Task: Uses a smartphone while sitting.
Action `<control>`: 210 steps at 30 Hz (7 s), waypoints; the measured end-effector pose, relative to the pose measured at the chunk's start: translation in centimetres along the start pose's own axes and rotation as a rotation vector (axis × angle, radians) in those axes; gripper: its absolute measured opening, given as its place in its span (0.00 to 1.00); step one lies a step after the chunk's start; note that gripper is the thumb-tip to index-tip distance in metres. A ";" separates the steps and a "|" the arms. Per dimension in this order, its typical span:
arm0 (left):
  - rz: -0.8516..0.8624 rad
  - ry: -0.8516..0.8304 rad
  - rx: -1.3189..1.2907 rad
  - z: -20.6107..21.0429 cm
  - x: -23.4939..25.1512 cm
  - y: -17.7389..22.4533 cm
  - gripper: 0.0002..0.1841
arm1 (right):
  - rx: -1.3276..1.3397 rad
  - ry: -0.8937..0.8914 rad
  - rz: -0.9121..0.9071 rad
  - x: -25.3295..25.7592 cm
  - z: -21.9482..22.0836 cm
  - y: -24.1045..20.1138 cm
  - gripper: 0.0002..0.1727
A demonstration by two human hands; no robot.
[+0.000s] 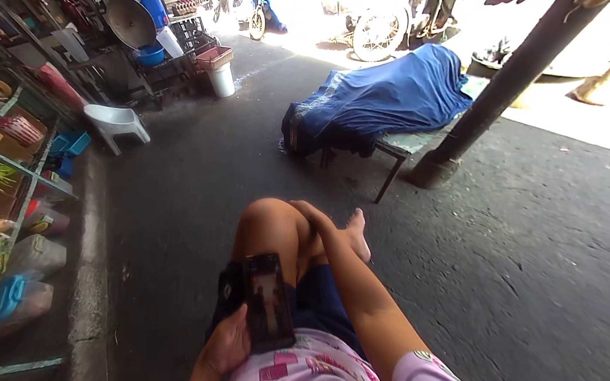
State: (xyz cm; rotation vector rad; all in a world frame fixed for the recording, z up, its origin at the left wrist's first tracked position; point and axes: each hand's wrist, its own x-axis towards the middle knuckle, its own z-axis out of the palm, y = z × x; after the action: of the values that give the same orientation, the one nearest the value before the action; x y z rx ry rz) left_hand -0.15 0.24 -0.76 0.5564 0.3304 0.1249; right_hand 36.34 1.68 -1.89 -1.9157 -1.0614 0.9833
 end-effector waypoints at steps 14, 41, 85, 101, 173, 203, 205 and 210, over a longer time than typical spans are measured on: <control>-0.005 -0.031 -0.026 -0.1 0.0 0.0 0.23 | 0.003 -0.004 0.031 0.2 0.0 0.2 0.25; -0.006 -0.028 -0.019 0.1 0.1 0.1 0.23 | -0.061 -0.046 0.041 0.3 -0.3 -0.4 0.25; -0.013 -0.056 0.007 -0.3 0.0 0.1 0.26 | -0.033 -0.005 0.041 -1.2 -0.3 -1.3 0.23; -0.023 -0.048 -0.021 -0.4 0.0 0.2 0.25 | 0.034 0.029 0.130 -2.2 -0.1 -2.1 0.25; -0.020 -0.034 -0.009 -0.2 0.0 0.2 0.24 | 0.055 0.026 0.127 -1.9 0.0 -1.7 0.26; -0.020 -0.056 -0.010 -0.4 0.1 0.1 0.24 | 0.089 0.038 0.162 -2.1 -0.1 -2.0 0.25; -0.019 -0.059 -0.007 -0.5 0.1 0.1 0.24 | 0.099 0.041 0.159 -2.0 -0.1 -2.0 0.25; -0.017 -0.047 0.023 -0.4 0.1 0.2 0.25 | 0.062 0.041 0.112 -2.1 0.1 -2.1 0.25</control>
State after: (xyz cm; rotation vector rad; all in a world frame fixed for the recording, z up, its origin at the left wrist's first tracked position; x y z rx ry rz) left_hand -0.22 0.60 -1.03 0.5788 0.2908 0.0914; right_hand 34.82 0.67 0.40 -1.9539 -0.8977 1.0221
